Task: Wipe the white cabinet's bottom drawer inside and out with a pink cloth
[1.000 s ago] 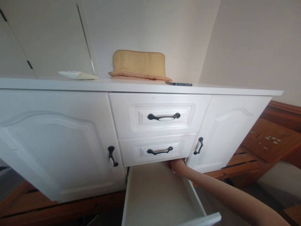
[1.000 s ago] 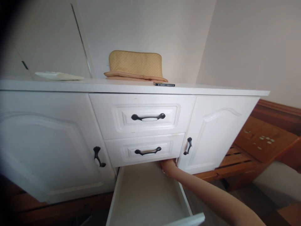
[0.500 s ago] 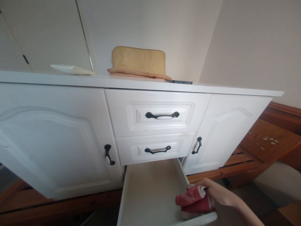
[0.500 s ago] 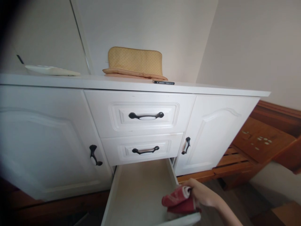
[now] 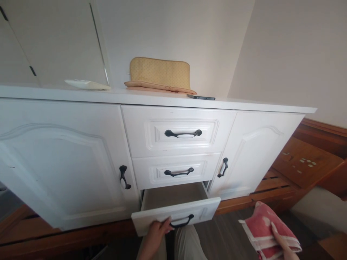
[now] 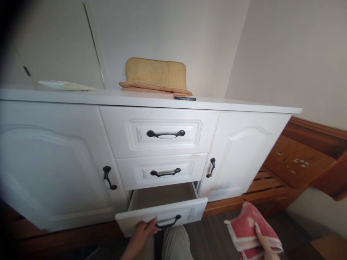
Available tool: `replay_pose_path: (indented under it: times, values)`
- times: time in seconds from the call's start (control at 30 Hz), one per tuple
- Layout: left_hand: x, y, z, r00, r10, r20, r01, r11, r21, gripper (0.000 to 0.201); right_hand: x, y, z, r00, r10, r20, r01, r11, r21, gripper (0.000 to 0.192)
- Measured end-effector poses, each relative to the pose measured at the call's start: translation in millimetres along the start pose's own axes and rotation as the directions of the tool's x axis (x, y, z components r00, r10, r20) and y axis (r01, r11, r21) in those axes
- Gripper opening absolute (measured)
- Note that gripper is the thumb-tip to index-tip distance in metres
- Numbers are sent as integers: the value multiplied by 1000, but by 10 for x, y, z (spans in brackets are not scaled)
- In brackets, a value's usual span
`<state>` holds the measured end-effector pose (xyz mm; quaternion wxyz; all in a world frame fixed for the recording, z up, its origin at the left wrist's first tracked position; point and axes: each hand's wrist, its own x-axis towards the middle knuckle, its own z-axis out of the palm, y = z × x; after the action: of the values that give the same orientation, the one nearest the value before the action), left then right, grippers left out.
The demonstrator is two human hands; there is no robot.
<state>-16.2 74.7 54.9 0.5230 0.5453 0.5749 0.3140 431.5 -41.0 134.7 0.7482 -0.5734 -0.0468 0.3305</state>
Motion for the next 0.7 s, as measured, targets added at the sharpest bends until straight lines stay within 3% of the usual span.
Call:
replay_pose_path:
  times: [0.13,0.27,0.37,0.47,0.53,0.6,0.7]
  values:
    - [452,158,-138,1000,10,-5,-10,1000,-18,83,11,317,269,1000,7,2,-7,998,70,70]
    - [674,315,-207,997,37,-68,-33,998,58,73,-103,535,774,995,-56,87,49,995,87,73]
    - [616,333,-198,992,57,-116,-43,992,118,61,-203,733,1252,983,-100,156,84,991,108,65]
    - [372,157,-154,986,47,-158,-21,987,161,62,-334,985,1723,957,-106,269,101,994,33,59]
    - [162,-109,-104,979,56,-197,-11,975,223,63,-494,1185,2003,897,-176,406,215,975,-53,48]
    - [-30,-471,-23,954,117,-277,10,909,417,60,-744,1415,2253,792,-284,540,382,921,-75,34]
    - [-228,-1019,162,915,219,-340,105,683,723,51,-1262,1819,2591,638,-389,664,549,835,-40,13]
